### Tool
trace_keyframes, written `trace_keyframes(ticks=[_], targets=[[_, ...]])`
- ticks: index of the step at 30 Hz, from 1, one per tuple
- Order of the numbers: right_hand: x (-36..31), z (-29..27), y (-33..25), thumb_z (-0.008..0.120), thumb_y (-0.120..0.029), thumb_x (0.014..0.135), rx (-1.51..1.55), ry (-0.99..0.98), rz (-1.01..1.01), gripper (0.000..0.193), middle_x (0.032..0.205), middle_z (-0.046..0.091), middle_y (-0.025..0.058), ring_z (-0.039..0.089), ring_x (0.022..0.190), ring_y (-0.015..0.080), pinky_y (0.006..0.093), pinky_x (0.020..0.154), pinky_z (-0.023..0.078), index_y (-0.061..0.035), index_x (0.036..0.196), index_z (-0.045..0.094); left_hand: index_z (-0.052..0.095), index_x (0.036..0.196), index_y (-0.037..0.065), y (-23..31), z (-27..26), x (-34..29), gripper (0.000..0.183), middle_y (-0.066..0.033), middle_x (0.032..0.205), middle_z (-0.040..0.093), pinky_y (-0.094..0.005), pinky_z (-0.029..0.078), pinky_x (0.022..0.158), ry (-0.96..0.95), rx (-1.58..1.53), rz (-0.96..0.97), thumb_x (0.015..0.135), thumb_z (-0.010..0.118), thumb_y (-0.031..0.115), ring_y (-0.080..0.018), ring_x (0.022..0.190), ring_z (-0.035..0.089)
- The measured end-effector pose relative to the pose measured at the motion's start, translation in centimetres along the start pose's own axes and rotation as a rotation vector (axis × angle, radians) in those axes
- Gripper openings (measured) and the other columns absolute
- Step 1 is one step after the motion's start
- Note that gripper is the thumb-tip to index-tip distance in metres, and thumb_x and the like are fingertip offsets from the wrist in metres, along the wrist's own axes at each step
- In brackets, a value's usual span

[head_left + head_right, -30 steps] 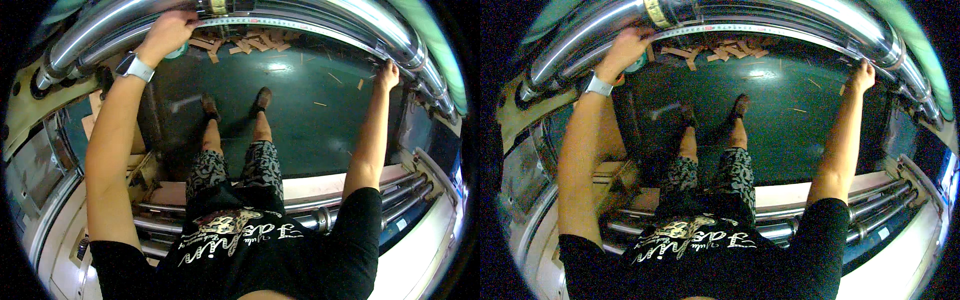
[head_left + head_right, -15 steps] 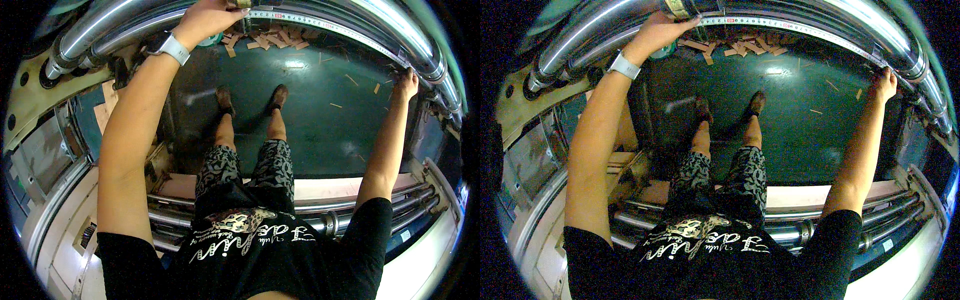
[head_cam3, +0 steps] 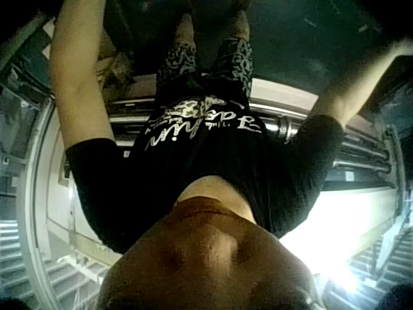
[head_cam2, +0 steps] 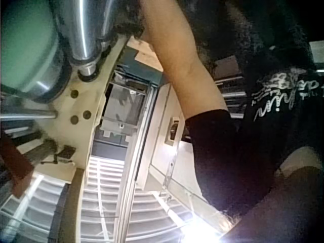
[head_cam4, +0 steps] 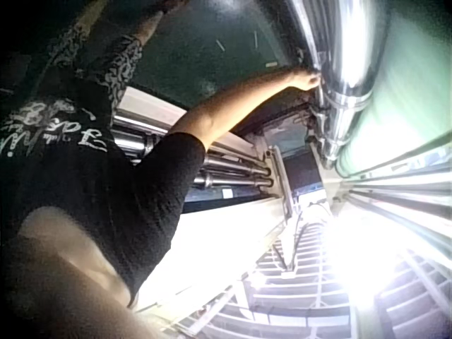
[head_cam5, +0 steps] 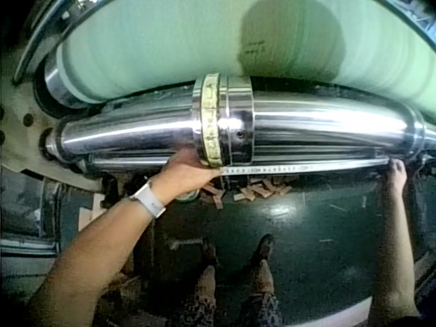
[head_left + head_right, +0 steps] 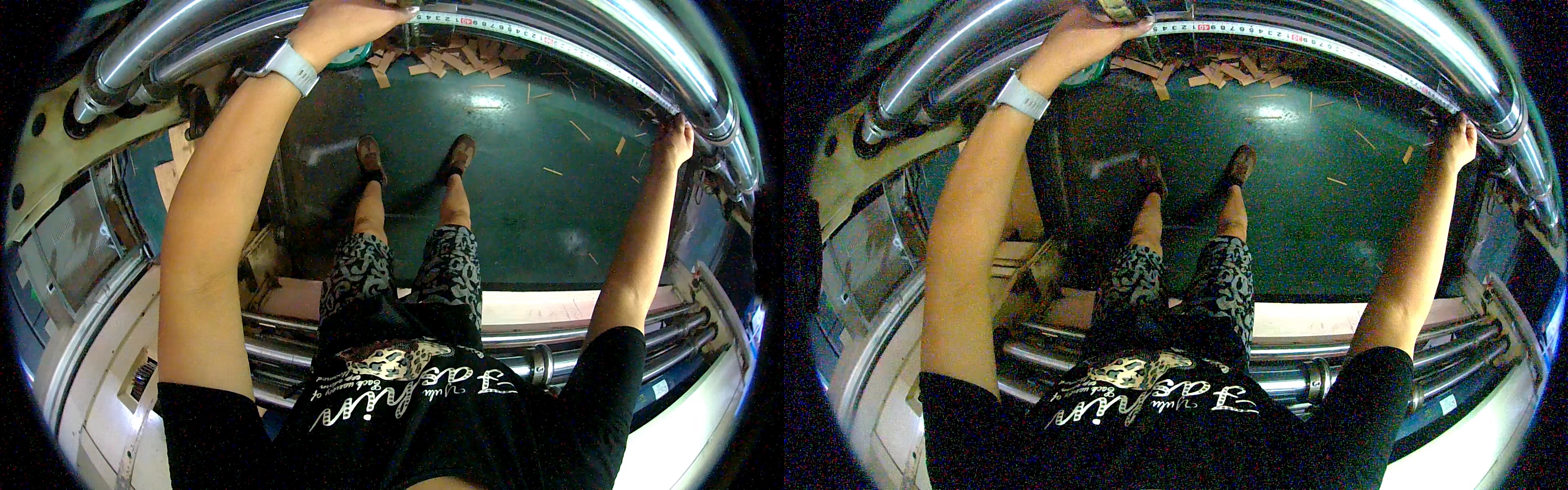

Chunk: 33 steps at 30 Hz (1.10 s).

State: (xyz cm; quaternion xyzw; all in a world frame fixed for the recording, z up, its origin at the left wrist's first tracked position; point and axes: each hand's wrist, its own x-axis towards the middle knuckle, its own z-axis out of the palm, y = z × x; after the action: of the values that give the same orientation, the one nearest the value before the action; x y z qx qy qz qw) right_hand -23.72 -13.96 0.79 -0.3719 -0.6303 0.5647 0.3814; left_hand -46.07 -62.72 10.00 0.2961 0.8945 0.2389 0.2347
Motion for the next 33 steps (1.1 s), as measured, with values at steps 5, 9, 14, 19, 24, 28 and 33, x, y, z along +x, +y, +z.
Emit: trace_keyframes(ticks=[5, 9, 14, 19, 24, 28, 33], targets=[[0.4, 0.2, 0.2, 0.056, -0.014, 0.081, -0.005, 0.008, -0.004, 0.011, 0.068, 0.053, 0.0024, 0.049, 0.055, 0.0113, 0.0223, 0.046, 0.038, -0.005, 0.078, 0.051, 0.057, 0.102, 0.01, 1.4, -0.7, -0.3, 0.035, -0.0161, 0.098, 0.058, -0.0354, 0.044, 0.074, -0.027, 0.054, -0.113, 0.076, 0.054, 0.033, -0.0324, 0.088, 0.055], [-0.4, 0.8, -0.4, 0.055, -0.016, 0.082, 0.046, -0.014, -0.003, 0.012, 0.069, 0.053, 0.0024, 0.049, 0.055, 0.0115, 0.0222, 0.046, 0.038, -0.0048, 0.079, 0.051, 0.056, 0.103, 0.01, -0.2, 0.6, 0.1, 0.036, -0.0151, 0.098, 0.058, -0.0358, 0.044, 0.074, 0.071, 0.073, 0.088, 0.077, 0.052, 0.034, -0.0319, 0.088, 0.055], [-4.1, 1.9, -0.2, 0.05, -0.028, 0.084, -0.053, 0.174, 0.04, 0.025, 0.062, 0.049, 0.0026, 0.046, 0.049, 0.0133, 0.026, 0.044, 0.035, -0.0044, 0.076, 0.05, 0.056, 0.104, 0.01, -0.1, 0.4, 0.1, 0.036, -0.0139, 0.101, 0.058, -0.0354, 0.044, 0.076, 0.06, 0.084, 0.084, 0.078, 0.05, 0.034, -0.0314, 0.091, 0.054], [-15.4, 8.4, 4.0, 0.038, -0.032, 0.088, 0.182, -0.11, 0.587, 0.036, 0.055, 0.044, 0.0035, 0.04, 0.049, 0.0168, 0.0312, 0.051, 0.035, -0.0005, 0.081, 0.056, 0.056, 0.106, 0.011, 2.1, -0.5, -0.6, 0.036, -0.014, 0.104, 0.056, -0.0356, 0.044, 0.077, 0.022, 0.096, -0.087, 0.078, 0.051, 0.033, -0.0312, 0.094, 0.054], [-25.7, 20.6, 3.5, 0.028, -0.044, 0.089, 0.436, -0.48, 0.917, 0.049, 0.088, 0.057, 0.0106, 0.051, 0.071, 0.0211, 0.0338, 0.065, 0.043, -0.0028, 0.102, 0.05, 0.056, 0.105, 0.01, 2.0, -0.2, -0.4, 0.036, -0.0154, 0.102, 0.056, -0.038, 0.043, 0.075, 0.019, 0.057, -0.085, 0.077, 0.051, 0.032, -0.0328, 0.091, 0.054], [-28.7, 25.9, 3.5, 0.02, -0.051, 0.088, 0.54, -0.639, 0.998, 0.056, 0.095, 0.058, 0.0174, 0.054, 0.07, 0.0212, 0.0301, 0.058, 0.038, -0.003, 0.104, 0.046, 0.058, 0.098, 0.007, 2.2, -0.3, -0.6, 0.033, -0.0163, 0.096, 0.058, -0.0392, 0.044, 0.073, 0.084, 0.065, -0.028, 0.077, 0.051, 0.032, -0.0336, 0.087, 0.054], [-29.0, 28.6, 2.7, 0.014, -0.061, 0.083, 0.775, -0.531, 1.178, 0.071, 0.075, 0.056, 0.02, 0.053, 0.06, 0.0275, 0.0336, 0.049, 0.043, 0.0006, 0.101, 0.045, 0.06, 0.09, 0.007, 2.0, -0.4, -0.5, 0.03, -0.0169, 0.087, 0.059, -0.0399, 0.044, 0.069, 0.016, 0.127, -0.044, 0.075, 0.051, 0.031, -0.0339, 0.08, 0.056]])
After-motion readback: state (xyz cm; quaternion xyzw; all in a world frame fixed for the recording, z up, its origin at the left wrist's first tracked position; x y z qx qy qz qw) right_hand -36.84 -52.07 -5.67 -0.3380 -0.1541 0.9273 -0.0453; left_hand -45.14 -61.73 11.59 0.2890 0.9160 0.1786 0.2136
